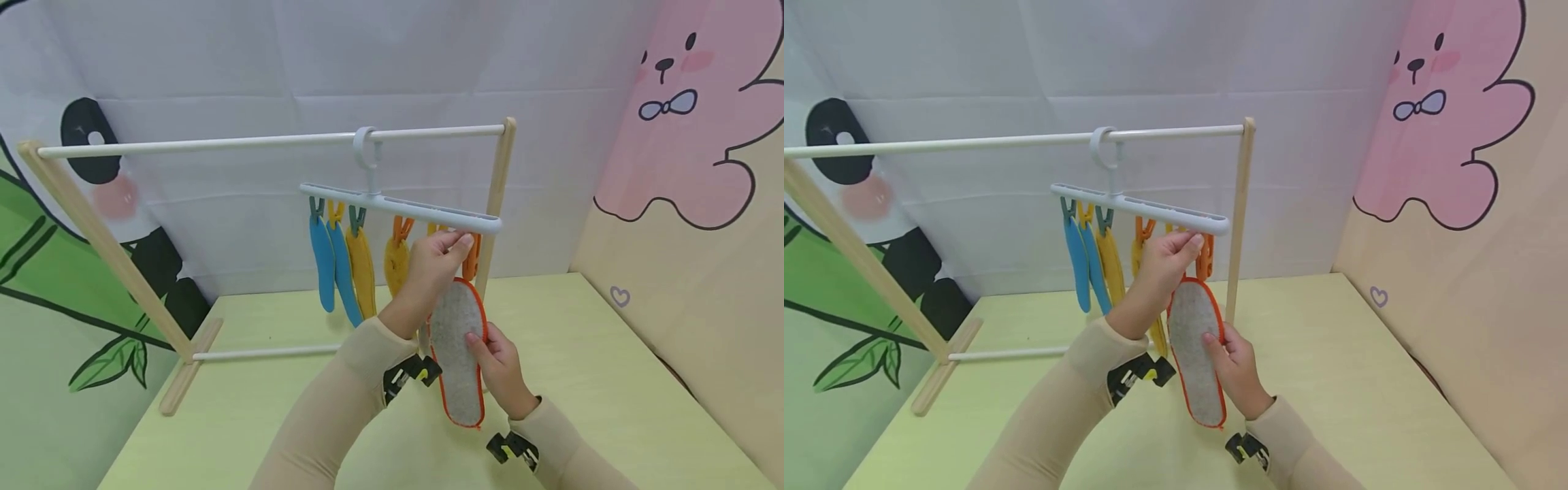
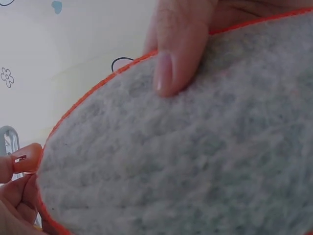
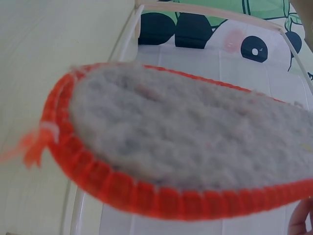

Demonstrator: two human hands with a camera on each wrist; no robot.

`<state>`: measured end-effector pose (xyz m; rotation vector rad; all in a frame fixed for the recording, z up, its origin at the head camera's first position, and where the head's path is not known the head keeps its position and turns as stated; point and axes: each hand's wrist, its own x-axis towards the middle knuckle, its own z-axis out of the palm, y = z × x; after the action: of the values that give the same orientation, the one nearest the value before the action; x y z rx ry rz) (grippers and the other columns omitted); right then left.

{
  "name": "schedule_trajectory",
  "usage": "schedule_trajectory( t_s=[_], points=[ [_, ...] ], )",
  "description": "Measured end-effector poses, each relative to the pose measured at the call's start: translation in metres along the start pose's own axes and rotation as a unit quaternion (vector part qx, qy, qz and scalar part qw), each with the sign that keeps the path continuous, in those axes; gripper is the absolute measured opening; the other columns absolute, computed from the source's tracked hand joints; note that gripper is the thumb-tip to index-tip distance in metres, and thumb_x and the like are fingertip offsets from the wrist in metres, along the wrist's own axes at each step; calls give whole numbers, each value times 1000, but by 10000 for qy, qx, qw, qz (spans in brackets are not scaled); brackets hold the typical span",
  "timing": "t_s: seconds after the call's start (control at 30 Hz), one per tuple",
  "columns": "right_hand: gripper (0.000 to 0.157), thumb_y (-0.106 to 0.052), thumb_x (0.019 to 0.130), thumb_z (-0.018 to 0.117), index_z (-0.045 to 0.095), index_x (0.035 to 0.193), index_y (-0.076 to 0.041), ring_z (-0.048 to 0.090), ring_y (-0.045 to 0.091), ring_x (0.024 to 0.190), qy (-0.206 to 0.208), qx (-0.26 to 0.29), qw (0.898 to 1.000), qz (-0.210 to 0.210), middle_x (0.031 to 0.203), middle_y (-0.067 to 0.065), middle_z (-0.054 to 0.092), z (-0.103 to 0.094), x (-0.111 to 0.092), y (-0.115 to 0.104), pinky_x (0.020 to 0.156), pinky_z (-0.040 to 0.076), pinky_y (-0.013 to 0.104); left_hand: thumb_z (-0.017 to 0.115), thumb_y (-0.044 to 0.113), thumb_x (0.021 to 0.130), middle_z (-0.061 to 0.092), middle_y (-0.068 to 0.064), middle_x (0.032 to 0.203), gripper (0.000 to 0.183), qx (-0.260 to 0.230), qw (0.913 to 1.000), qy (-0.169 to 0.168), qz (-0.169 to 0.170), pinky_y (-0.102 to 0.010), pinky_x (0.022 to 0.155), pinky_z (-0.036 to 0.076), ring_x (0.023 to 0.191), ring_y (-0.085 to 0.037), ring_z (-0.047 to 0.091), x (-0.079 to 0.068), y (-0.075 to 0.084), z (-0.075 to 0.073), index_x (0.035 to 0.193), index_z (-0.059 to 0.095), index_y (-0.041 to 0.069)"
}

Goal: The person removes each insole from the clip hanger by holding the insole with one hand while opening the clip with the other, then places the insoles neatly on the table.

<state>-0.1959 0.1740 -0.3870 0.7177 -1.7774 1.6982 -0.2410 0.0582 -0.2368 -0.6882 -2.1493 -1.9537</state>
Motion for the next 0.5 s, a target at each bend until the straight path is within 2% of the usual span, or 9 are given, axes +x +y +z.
schedule_trajectory(
  t_s=[0.3,0.5],
  points=[
    [8,16,92,44,51,96,18,60,3,74,11,38,10000,18,87,-10,61,-3,-4,0,63,51,18,58,4,95,65,-19,114,25,-199,9997,76,-119,-18,68,38,87,-13,45,1,0,4,115,64,-9],
    [9,17,91,43,51,94,18,60,3,73,54,17,10000,31,85,-10,61,-5,-5,0,61,51,18,58,4,95,64,-19,117,25,-133,9998,146,-53,-18,72,40,89,-14,48,1,-1,5,115,64,-9]
  ],
)
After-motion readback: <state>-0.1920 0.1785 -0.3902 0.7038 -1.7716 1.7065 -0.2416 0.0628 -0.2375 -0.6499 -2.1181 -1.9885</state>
